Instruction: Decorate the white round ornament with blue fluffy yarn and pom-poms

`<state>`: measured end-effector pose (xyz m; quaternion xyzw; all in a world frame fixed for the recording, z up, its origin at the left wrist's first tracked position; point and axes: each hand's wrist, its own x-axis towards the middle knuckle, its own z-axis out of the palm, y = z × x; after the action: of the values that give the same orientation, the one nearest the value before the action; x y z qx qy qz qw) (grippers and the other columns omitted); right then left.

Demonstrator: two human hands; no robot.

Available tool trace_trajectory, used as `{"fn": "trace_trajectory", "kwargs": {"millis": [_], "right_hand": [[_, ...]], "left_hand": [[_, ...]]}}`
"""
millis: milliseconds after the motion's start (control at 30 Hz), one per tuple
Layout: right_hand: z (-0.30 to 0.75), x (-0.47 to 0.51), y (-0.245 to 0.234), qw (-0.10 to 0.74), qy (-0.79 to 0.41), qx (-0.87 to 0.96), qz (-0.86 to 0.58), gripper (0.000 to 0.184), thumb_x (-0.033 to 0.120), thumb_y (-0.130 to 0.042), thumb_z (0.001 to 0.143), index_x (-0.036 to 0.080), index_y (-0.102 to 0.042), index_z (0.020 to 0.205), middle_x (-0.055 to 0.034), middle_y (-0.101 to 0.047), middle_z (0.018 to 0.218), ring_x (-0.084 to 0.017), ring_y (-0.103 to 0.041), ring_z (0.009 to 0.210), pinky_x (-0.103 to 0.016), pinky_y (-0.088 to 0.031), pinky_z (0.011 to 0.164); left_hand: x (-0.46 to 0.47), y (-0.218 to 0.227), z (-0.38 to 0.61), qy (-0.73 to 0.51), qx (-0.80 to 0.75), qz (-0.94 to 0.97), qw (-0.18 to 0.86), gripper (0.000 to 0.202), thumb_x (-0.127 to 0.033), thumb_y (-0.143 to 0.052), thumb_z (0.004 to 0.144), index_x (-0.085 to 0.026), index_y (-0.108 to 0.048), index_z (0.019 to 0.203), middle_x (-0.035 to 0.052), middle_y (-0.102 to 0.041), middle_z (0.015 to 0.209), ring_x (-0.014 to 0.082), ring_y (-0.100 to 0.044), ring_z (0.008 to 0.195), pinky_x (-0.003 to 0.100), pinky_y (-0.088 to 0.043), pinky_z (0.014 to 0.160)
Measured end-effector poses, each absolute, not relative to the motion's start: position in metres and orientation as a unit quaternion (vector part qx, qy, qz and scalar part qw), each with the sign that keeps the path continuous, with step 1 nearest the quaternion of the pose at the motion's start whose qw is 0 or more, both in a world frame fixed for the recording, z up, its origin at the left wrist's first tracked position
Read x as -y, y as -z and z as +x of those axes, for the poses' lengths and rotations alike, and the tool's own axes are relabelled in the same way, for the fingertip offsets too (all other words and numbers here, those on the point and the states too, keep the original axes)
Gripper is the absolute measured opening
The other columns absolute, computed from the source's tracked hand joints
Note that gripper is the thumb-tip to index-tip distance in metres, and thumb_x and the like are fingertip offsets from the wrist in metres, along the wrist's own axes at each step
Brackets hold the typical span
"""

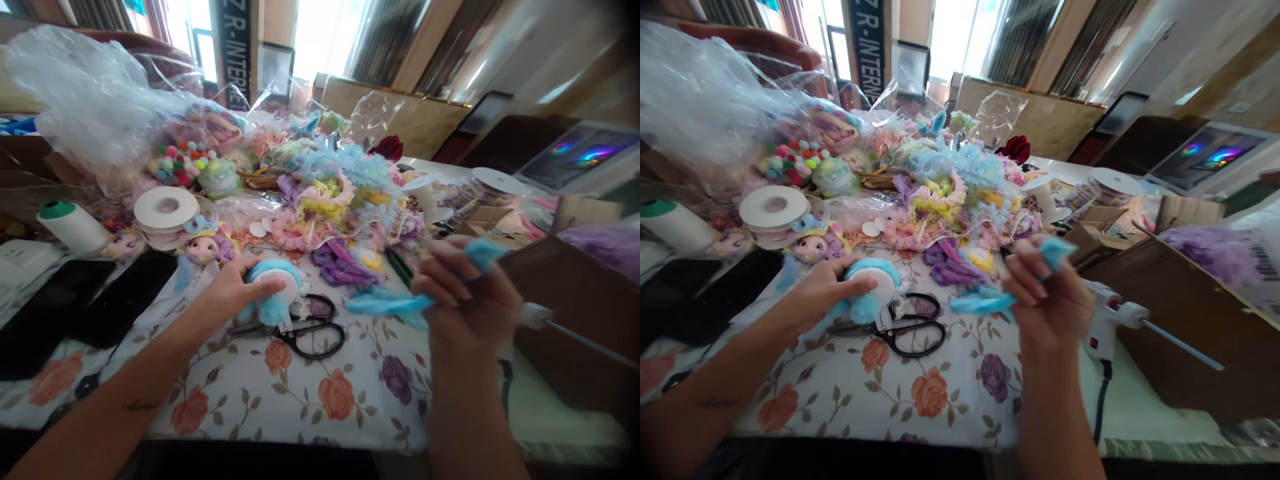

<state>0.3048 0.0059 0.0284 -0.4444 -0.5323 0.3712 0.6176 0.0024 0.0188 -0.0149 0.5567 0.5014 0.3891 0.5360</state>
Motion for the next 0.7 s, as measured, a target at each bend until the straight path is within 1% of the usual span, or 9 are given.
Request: {"fn": "trace_trajectory", "kwargs": {"millis": [67,133,200,300,367,433,467,600,700], "right_hand": [[0.321,-0.006,-0.035,0.655,-0.343,0.503,-0.448,0.025,0.035,-0.04,0.091,0.024,-0.05,0.071,0.0019,-0.035,0.066,-0.008,-0.006,0.045,-0.031,-0.005,0.039],[0.32,-0.007,-0.034,0.666,-0.375,0.49,-0.418,0.019,0.033,-0.053,0.086,0.023,-0.052,0.069,0.0024,-0.039,0.067,-0.006,-0.012,0.043,-0.03,-0.006,0.04],[0.302,-0.007,-0.027,0.635,-0.421,0.521,-0.385,0.015,0.033,-0.066,0.078,0.023,-0.057,0.073,0.0026,-0.048,0.072,-0.004,-0.021,0.042,-0.027,-0.01,0.039],[0.26,-0.003,-0.013,0.539,-0.414,0.62,-0.392,0.01,0.031,-0.066,0.085,0.023,-0.06,0.081,0.0008,-0.057,0.085,-0.006,-0.038,0.048,-0.024,-0.026,0.041],[0.237,0.003,-0.005,0.491,-0.333,0.707,-0.384,0.008,0.026,-0.061,0.089,0.023,-0.059,0.082,-0.0009,-0.057,0.086,-0.012,-0.052,0.066,-0.025,-0.043,0.055],[0.222,0.009,0.002,0.478,-0.225,0.765,-0.368,0.007,0.018,-0.059,0.09,0.023,-0.059,0.085,-0.0018,-0.058,0.086,-0.015,-0.057,0.081,-0.028,-0.049,0.071],[0.218,0.012,0.005,0.477,-0.172,0.782,-0.362,0.009,0.014,-0.059,0.09,0.023,-0.059,0.088,-0.0022,-0.058,0.088,-0.015,-0.058,0.084,-0.029,-0.05,0.075],[0.214,0.019,0.017,0.464,-0.005,0.821,-0.333,0.023,0.006,-0.059,0.086,0.025,-0.063,0.098,-0.0043,-0.062,0.093,-0.015,-0.061,0.078,-0.026,-0.052,0.069],[0.215,0.021,0.024,0.452,0.065,0.835,-0.307,0.023,0.006,-0.06,0.085,0.025,-0.067,0.096,-0.0047,-0.064,0.089,-0.015,-0.063,0.073,-0.027,-0.052,0.063]], "left_hand": [[-0.018,0.012,0.004,-0.387,-0.501,0.574,0.519,0.047,-0.052,-0.081,0.064,-0.019,-0.075,0.097,0.009,-0.074,0.088,0.0265,-0.069,0.078,0.03,-0.055,0.058],[-0.018,0.011,0.005,-0.38,-0.506,0.586,0.506,0.047,-0.054,-0.081,0.062,-0.019,-0.075,0.093,0.0075,-0.073,0.082,0.0259,-0.068,0.075,0.029,-0.054,0.055],[-0.017,0.011,0.005,-0.371,-0.522,0.598,0.482,0.049,-0.055,-0.082,0.06,-0.02,-0.075,0.095,0.0073,-0.073,0.084,0.0267,-0.068,0.075,0.03,-0.053,0.054],[-0.016,0.014,0.006,-0.369,-0.551,0.622,0.417,0.058,-0.055,-0.083,0.057,-0.021,-0.074,0.104,0.0082,-0.074,0.097,0.0304,-0.069,0.084,0.034,-0.056,0.063],[-0.013,0.016,0.007,-0.359,-0.555,0.645,0.383,0.063,-0.057,-0.082,0.058,-0.022,-0.072,0.11,0.0081,-0.074,0.102,0.0325,-0.069,0.092,0.039,-0.056,0.074],[-0.011,0.016,0.009,-0.347,-0.546,0.669,0.367,0.066,-0.059,-0.08,0.06,-0.023,-0.07,0.114,0.0081,-0.073,0.106,0.0335,-0.067,0.098,0.043,-0.054,0.084],[-0.01,0.016,0.011,-0.344,-0.539,0.679,0.362,0.067,-0.06,-0.08,0.061,-0.023,-0.069,0.116,0.0084,-0.072,0.109,0.0337,-0.066,0.101,0.045,-0.053,0.088],[-0.007,0.016,0.014,-0.369,-0.514,0.703,0.325,0.063,-0.056,-0.076,0.068,-0.021,-0.066,0.121,0.01,-0.07,0.118,0.0333,-0.063,0.109,0.047,-0.049,0.096],[-0.008,0.017,0.014,-0.387,-0.495,0.725,0.283,0.058,-0.052,-0.075,0.072,-0.022,-0.066,0.121,0.0095,-0.069,0.118,0.032,-0.063,0.11,0.045,-0.049,0.097]]}}
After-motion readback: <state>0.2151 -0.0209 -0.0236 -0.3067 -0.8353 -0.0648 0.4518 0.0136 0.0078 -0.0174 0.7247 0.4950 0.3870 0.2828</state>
